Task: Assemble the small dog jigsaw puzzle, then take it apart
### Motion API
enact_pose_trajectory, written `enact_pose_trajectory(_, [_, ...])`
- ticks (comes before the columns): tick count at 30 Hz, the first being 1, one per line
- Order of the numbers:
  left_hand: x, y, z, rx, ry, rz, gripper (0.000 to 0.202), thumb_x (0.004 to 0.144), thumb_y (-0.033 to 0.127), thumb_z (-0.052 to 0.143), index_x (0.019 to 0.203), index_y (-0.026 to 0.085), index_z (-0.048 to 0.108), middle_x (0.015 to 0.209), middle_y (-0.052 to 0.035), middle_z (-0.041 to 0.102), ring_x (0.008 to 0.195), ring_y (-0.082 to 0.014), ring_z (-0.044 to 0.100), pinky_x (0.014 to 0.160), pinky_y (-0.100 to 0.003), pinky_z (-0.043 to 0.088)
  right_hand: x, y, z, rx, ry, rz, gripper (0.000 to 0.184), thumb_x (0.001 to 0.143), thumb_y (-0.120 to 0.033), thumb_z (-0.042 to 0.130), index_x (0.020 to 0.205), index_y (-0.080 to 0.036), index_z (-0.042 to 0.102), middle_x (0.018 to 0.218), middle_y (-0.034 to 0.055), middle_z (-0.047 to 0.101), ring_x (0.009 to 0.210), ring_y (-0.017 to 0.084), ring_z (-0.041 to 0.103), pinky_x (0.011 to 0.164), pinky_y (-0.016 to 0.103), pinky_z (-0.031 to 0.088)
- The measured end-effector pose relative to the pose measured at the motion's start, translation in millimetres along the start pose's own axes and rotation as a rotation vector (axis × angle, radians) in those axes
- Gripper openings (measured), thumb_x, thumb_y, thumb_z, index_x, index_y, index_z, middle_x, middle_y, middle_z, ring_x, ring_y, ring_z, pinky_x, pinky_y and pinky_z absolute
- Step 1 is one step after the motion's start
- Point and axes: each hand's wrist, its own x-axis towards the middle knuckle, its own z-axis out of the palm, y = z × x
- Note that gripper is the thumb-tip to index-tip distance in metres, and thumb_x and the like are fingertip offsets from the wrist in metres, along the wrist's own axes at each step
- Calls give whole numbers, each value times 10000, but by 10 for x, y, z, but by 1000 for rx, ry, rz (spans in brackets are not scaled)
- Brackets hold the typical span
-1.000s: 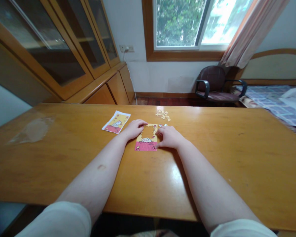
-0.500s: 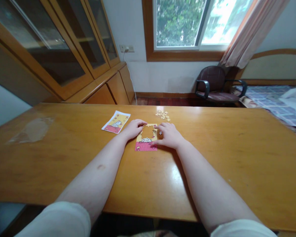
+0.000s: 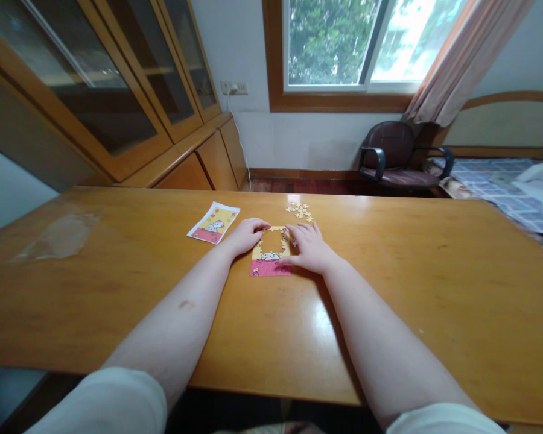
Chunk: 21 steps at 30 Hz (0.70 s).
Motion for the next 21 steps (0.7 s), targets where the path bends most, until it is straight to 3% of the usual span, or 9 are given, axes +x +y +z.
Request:
enact_pose_trajectory(4, [-11, 10, -13, -7, -9, 1, 415, 783, 84, 482, 1118, 157, 715, 1175, -68, 704, 1117, -206, 611, 1022, -330, 457, 33, 176, -15, 70, 263, 123, 402, 913, -394, 473, 1194, -147, 620, 1175, 153, 667, 1129, 287, 581, 1056, 495, 360])
enact_pose_trajectory(7, [-20, 26, -29, 0, -22, -1, 422, 783, 73, 478, 1121, 161, 715, 1175, -67, 705, 1119, -206, 612, 1028, -334, 452, 53, 310, -10, 119, 375, 281, 329, 912, -288, 408, 1041, -153, 678, 1008, 129, 715, 965, 256, 636, 894, 397, 467])
enact_pose_trajectory(12, [-18, 22, -30, -4, -29, -6, 424, 784, 66, 484, 1114, 189, 719, 1167, -51, 710, 1112, -198, 616, 1027, -331, 455, 66, 340, 6, 94, 280, 360, 262, 859, -240, 462, 908, -178, 712, 903, 84, 729, 860, 223, 647, 794, 322, 468])
enact_pose_trajectory(21, [-17, 3, -27, -11, -28, -4, 436, 771, 70, 495, 1120, 201, 721, 1166, -45, 713, 1109, -203, 615, 1027, -336, 458, 80, 317, -1, 39, 233, 450, 240, 837, -219, 506, 933, -189, 723, 944, 74, 733, 870, 209, 646, 795, 303, 463])
